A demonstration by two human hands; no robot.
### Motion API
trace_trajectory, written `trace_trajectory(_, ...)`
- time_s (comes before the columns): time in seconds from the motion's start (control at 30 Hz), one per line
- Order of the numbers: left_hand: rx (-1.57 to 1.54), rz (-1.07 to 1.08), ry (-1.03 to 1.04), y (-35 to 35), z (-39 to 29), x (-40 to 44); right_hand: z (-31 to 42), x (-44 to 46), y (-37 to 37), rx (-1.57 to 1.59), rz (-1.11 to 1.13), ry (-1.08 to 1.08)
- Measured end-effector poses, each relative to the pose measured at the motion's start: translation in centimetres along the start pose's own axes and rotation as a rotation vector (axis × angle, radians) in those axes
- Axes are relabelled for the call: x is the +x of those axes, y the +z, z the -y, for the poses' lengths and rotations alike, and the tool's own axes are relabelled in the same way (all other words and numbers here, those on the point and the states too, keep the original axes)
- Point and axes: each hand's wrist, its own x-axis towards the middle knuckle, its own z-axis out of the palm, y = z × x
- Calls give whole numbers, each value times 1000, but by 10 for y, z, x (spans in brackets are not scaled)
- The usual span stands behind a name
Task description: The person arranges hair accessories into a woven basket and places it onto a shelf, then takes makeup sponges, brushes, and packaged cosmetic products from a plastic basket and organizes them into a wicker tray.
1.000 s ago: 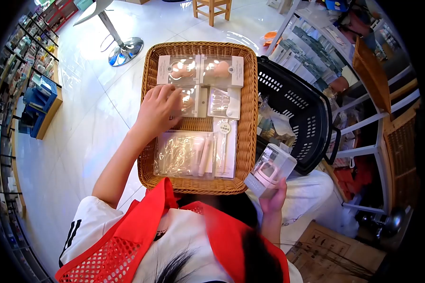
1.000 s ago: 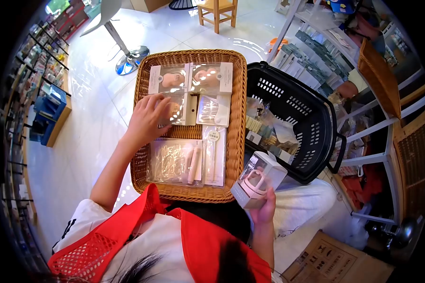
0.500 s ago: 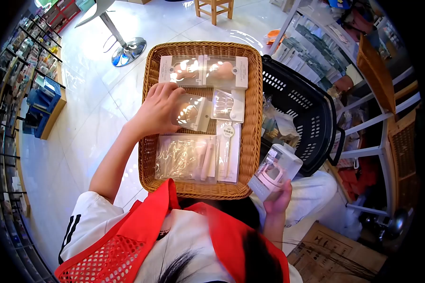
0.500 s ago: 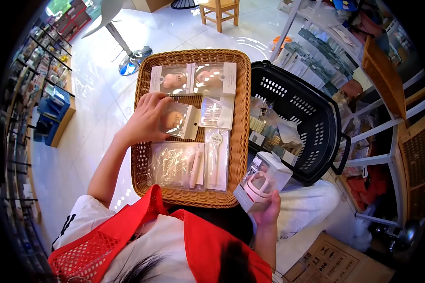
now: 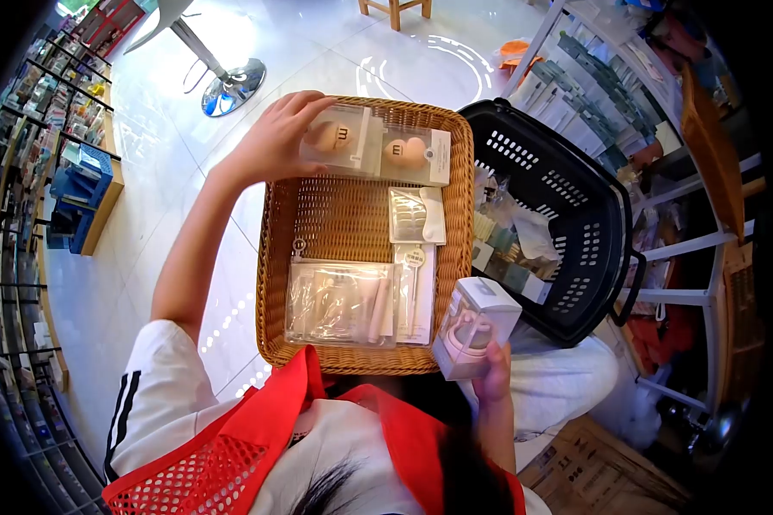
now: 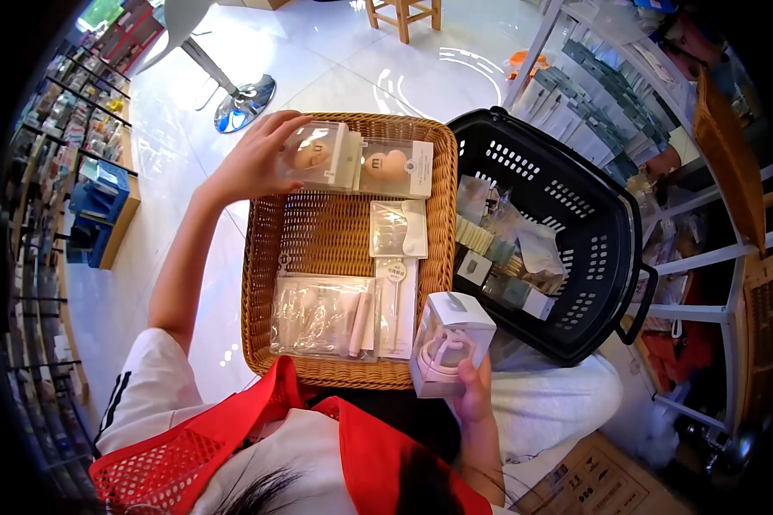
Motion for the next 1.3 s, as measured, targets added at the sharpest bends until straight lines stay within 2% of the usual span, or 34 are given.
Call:
trace_trajectory(0.1, 131, 136, 9, 14, 13, 12, 3, -1, 1, -41, -41, 4)
trace_trajectory(0.3, 232, 110, 32, 29, 9, 11, 9, -6, 10, 41, -59, 29)
trace_trajectory(0.5, 152, 97, 85, 28, 12, 7, 4, -9, 8, 5, -46, 9)
trace_trajectory(0.63, 232, 294, 36, 22, 16, 18, 3, -13, 9, -1, -51, -25)
trace_trajectory(0.77, 47, 533, -13, 8, 15, 39, 8, -18, 17, 6, -39, -46)
trace_trajectory(0.97, -104, 868, -119, 25, 40, 69, 4, -21, 22, -42, -85, -66)
trace_trajectory(1.2, -281, 1098, -306, 33, 46, 80, 3, -22, 21, -43, -69, -57)
trace_trajectory(1.3, -289, 1019, -268, 32, 47, 74, -3, -20, 20, -81, -38, -40)
